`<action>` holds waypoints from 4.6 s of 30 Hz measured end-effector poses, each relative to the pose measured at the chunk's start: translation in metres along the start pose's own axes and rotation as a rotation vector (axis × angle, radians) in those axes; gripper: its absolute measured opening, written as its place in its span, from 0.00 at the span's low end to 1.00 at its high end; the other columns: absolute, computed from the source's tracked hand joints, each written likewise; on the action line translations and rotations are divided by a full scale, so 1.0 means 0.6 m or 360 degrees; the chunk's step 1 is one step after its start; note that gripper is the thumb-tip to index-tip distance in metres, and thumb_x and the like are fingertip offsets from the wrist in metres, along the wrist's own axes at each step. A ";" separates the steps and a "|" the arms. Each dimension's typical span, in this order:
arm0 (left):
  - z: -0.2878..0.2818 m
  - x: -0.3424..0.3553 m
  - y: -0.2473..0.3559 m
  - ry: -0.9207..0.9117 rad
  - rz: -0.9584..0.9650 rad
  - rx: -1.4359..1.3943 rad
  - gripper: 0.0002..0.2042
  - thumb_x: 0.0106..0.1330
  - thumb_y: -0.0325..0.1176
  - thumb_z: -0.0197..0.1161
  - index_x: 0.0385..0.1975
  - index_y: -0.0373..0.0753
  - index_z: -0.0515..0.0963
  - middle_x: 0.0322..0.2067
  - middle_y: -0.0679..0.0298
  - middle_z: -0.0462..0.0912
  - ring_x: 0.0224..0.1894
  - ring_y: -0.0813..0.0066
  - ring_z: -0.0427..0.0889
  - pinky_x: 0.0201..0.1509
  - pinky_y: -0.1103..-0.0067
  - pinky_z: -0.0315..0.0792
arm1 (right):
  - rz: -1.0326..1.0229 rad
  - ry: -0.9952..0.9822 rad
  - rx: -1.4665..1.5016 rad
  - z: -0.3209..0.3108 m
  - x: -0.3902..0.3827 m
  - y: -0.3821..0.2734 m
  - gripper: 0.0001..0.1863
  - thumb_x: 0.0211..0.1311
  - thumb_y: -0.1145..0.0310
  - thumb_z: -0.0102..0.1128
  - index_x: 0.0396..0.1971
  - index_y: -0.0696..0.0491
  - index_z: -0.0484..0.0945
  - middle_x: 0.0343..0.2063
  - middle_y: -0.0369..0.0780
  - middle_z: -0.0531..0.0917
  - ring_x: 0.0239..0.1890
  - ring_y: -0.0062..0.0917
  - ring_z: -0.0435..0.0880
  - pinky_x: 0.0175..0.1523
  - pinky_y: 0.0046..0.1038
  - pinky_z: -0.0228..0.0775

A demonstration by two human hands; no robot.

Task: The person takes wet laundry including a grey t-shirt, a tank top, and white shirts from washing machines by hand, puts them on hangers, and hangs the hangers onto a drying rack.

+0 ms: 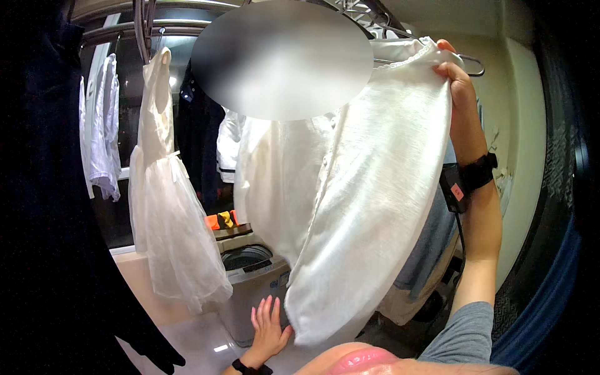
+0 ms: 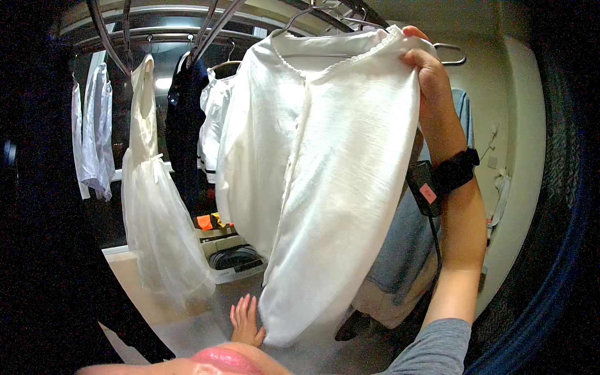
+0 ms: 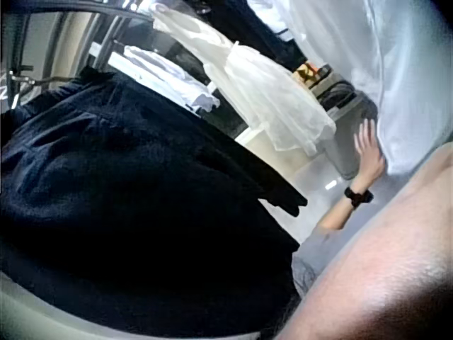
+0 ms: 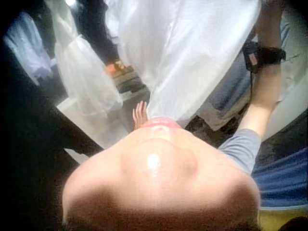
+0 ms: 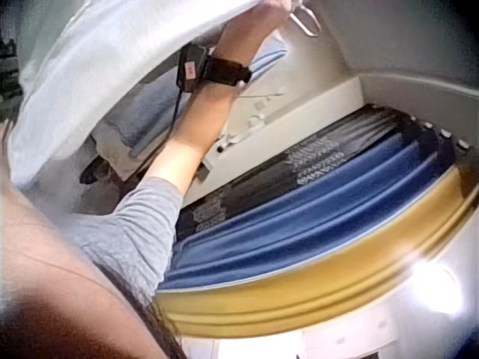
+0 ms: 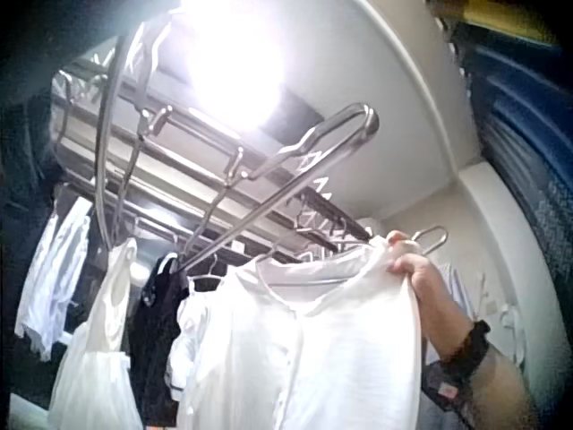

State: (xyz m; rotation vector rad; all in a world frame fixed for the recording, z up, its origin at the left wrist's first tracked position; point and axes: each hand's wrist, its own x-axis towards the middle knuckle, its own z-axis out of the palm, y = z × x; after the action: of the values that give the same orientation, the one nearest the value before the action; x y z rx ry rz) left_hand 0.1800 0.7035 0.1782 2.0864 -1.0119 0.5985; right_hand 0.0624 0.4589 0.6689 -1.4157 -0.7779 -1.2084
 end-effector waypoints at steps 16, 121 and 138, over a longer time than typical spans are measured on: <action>-0.065 0.151 -0.006 0.0280 0.0934 0.0153 0.21 0.48 0.30 0.59 0.46 0.48 0.76 0.49 0.64 0.73 0.51 0.69 0.70 0.59 0.60 0.56 | 0.0579 0.0567 -0.1097 -0.159 -0.596 0.076 0.36 0.45 0.79 0.66 0.56 0.60 0.60 0.50 0.42 0.70 0.46 0.27 0.73 0.50 0.28 0.68; -0.213 0.064 -0.404 0.0649 -0.1630 -0.2073 0.16 0.62 0.32 0.58 0.48 0.35 0.72 0.43 0.61 0.77 0.42 0.69 0.77 0.44 0.74 0.74 | 0.1798 0.0417 0.0263 0.186 -0.539 0.343 0.08 0.61 0.75 0.51 0.40 0.54 0.70 0.37 0.39 0.76 0.39 0.22 0.76 0.45 0.24 0.68; -0.220 -0.066 -0.249 0.0160 -0.1540 -0.0904 0.10 0.63 0.33 0.51 0.36 0.36 0.77 0.24 0.71 0.76 0.27 0.85 0.73 0.32 0.85 0.68 | 0.1955 0.0047 0.0270 0.153 -0.555 0.489 0.09 0.55 0.72 0.60 0.36 0.54 0.73 0.31 0.35 0.78 0.32 0.19 0.77 0.35 0.23 0.71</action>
State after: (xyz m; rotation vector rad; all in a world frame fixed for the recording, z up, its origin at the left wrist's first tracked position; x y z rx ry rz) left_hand 0.2657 0.8878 0.1736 1.7183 -0.0136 -0.0857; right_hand 0.2668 0.5341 0.2714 -1.3446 0.0941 -0.1903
